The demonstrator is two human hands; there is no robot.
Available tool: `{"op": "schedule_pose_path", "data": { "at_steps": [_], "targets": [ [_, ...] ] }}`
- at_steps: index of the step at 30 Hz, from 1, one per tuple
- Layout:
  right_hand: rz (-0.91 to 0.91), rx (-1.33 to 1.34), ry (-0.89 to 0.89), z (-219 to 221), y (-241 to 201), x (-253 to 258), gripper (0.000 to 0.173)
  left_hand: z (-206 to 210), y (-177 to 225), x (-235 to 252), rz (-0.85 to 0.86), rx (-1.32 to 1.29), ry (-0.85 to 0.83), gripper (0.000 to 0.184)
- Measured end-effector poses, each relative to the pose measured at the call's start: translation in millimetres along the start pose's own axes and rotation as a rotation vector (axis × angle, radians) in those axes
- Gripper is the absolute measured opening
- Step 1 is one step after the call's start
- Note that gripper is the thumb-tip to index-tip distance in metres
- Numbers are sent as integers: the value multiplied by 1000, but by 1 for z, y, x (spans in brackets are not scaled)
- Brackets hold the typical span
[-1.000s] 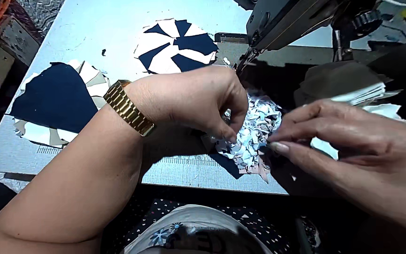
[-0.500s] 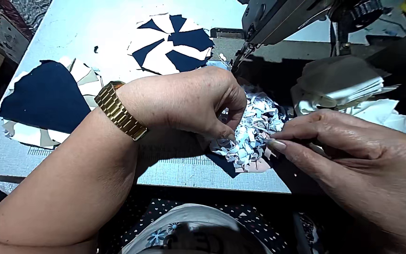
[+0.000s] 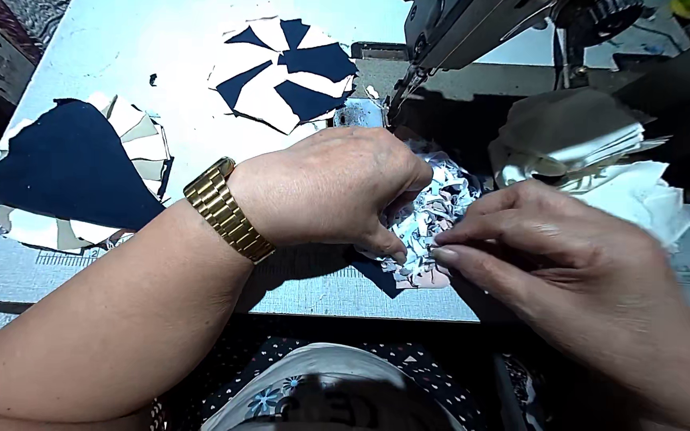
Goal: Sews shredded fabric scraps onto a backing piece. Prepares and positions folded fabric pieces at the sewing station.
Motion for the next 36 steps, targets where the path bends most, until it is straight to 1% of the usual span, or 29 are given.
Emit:
{"op": "schedule_pose_path", "data": {
  "at_steps": [2, 4, 7, 9, 11, 13, 17, 19, 22, 26, 29, 31, 33, 36],
  "targets": [
    [15, -20, -51, 3, 0, 0, 14, 0, -1, 0, -5, -19, -3, 36],
    [10, -16, -47, -2, -1, 4, 15, -3, -5, 0, -25, -127, 23, 33],
    [-43, -52, 48, -9, -6, 16, 18, -17, -16, 2, 25, -295, 196, 23],
    [-91, -119, 72, -4, -16, 25, 24, -30, -24, 1, 25, -354, 332, 18],
    [-132, -171, 37, 9, -26, 33, 32, -42, -33, -1, -20, -404, 444, 14],
    [-121, -212, -22, 26, -27, 36, 42, -49, -41, -3, -69, -447, 499, 12],
    [-80, -372, -137, 58, -13, 30, 59, -49, -48, -3, -115, -433, 504, 13],
    [-92, -416, -166, 64, -8, 25, 63, -48, -48, -2, -125, -410, 495, 13],
    [-101, -400, -171, 59, -8, 24, 62, -48, -47, -4, -133, -389, 506, 13],
    [-76, -411, -67, 55, -30, 33, 56, -52, -47, -7, -117, -321, 532, 14],
    [-105, -367, -112, 64, -45, 38, 54, -49, -47, -6, -140, -326, 545, 12],
    [-142, -365, -170, 79, -43, 36, 53, -46, -49, -6, -161, -352, 552, 11],
    [-148, -391, -226, 90, -37, 32, 59, -44, -51, -6, -173, -358, 552, 10],
    [-138, -359, -228, 88, -36, 31, 63, -42, -51, -5, -174, -352, 549, 11]
  ]
}}
Point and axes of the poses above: each hand's wrist, its own x-axis towards the middle knuckle, its own z-axis out of the palm, y = z × x, the point moved 4 cm from there along x, towards the middle knuckle, and after that the axes turned 13 degrees about y, right-handed, at the moved point
